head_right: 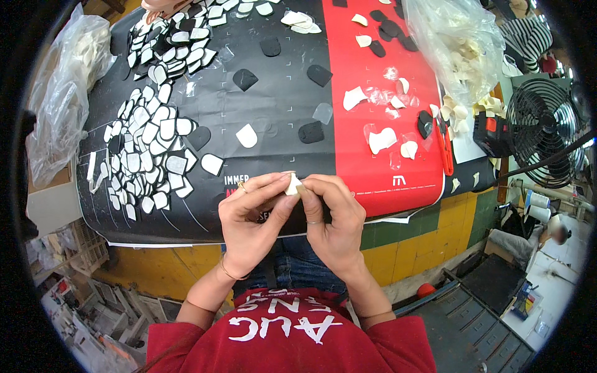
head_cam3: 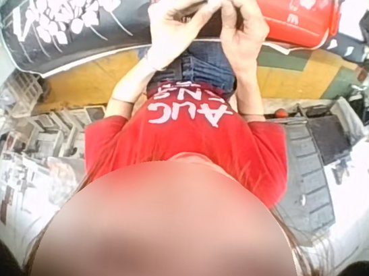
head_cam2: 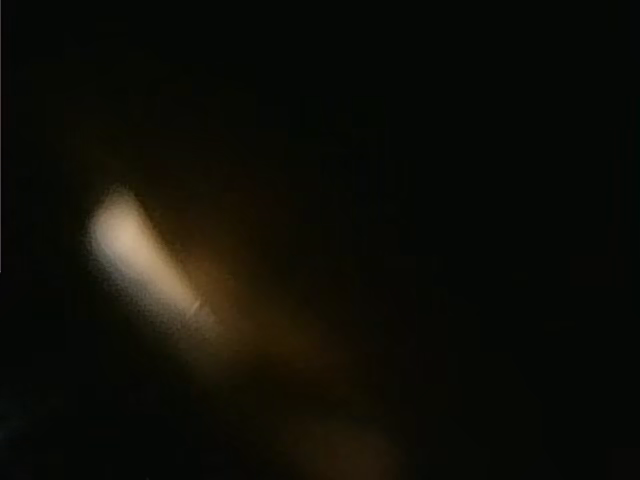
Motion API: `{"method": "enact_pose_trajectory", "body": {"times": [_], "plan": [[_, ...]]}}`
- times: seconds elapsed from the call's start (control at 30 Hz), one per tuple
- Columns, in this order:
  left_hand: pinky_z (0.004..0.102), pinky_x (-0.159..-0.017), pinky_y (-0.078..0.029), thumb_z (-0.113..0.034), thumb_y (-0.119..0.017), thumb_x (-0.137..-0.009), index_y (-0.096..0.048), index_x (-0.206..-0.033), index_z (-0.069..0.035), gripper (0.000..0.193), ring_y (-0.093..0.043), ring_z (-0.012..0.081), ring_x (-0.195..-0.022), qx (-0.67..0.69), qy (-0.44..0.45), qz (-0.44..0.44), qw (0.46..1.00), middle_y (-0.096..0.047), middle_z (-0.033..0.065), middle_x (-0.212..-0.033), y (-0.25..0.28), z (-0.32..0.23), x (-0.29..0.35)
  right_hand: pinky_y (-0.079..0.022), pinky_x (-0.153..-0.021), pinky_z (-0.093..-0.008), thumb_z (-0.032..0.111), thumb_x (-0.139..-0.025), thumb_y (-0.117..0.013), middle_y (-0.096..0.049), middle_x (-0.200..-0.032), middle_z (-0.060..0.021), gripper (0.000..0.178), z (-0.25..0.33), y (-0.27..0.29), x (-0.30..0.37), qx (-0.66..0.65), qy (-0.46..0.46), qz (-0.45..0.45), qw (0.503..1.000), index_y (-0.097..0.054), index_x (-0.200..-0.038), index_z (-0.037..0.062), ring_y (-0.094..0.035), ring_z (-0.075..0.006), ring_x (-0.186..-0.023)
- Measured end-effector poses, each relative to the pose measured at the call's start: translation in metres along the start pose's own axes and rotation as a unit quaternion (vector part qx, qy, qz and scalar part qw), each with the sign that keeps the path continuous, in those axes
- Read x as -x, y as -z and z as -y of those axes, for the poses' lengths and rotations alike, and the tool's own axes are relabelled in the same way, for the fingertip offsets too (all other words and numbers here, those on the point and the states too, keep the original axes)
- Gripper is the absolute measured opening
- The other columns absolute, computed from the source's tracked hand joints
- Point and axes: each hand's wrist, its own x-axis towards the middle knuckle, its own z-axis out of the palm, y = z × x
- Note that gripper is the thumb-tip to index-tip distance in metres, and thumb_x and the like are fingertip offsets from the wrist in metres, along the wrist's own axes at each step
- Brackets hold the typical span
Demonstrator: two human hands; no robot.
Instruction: The person repeatedly picks up small white and black foam-like pieces from a table and presses them together to form paired units. The person handles the pieces one at a time, aligning and joining them by hand, then places the assembled pairs back on the table. The process continues throughout the clip with no tools used.
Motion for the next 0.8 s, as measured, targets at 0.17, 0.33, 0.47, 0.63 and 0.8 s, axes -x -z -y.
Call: {"method": "enact_pose_trajectory", "body": {"times": [0.17,0.33,0.47,0.63,0.8], "plan": [[0.0242,-0.074,-0.060,0.002,-0.073,-0.087,-0.073,-0.112,0.003,0.025,-0.074,0.0163,-0.089,-0.015,-0.017,0.006,1.000,-0.072,0.0161,-0.112,0.003,-0.003,0.000,-0.053,-0.069,-0.0296,0.007,-0.092,-0.071,-0.069,-0.095,-0.0129,0.012,0.001,0.001,-0.001,-0.018,-0.018,0.011,1.000,-0.066,-0.100,-0.0009,-0.067,-0.0212,-0.078],[0.0247,-0.074,-0.058,0.002,-0.069,-0.088,-0.073,-0.114,0.002,0.026,-0.073,0.0167,-0.089,-0.029,-0.006,0.009,1.000,-0.073,0.0161,-0.113,0.004,-0.003,0.001,-0.053,-0.070,-0.0296,0.006,-0.092,-0.071,-0.070,-0.095,-0.0127,0.011,0.002,0.001,-0.002,-0.022,-0.032,0.028,0.999,-0.067,-0.100,-0.0006,-0.068,-0.0217,-0.080],[0.0253,-0.075,-0.057,0.003,-0.066,-0.089,-0.072,-0.114,0.002,0.026,-0.073,0.0169,-0.090,-0.031,-0.019,-0.001,0.999,-0.073,0.0164,-0.114,0.005,0.001,0.000,-0.053,-0.073,-0.0313,0.005,-0.092,-0.071,-0.070,-0.095,-0.0127,0.011,0.006,-0.001,0.000,-0.023,-0.046,0.029,0.998,-0.067,-0.100,-0.0009,-0.068,-0.0232,-0.082],[0.0254,-0.078,-0.057,0.003,-0.063,-0.092,-0.072,-0.114,0.004,0.024,-0.071,0.0165,-0.093,-0.037,-0.024,-0.009,0.999,-0.071,0.0177,-0.114,0.003,0.002,0.000,-0.053,-0.074,-0.0325,0.006,-0.093,-0.068,-0.070,-0.095,-0.0138,0.011,0.007,0.001,-0.001,-0.019,-0.058,0.042,0.997,-0.067,-0.100,-0.0021,-0.068,-0.0244,-0.082],[0.0251,-0.084,-0.057,0.004,-0.059,-0.096,-0.069,-0.115,0.009,0.021,-0.068,0.0161,-0.098,0.073,0.028,-0.050,0.996,-0.067,0.0175,-0.119,0.013,0.002,-0.008,-0.053,-0.075,-0.0320,0.006,-0.094,-0.067,-0.068,-0.092,-0.0145,0.011,-0.001,0.014,-0.011,0.063,-0.067,-0.008,0.996,-0.065,-0.100,-0.0031,-0.068,-0.0237,-0.081]]}}
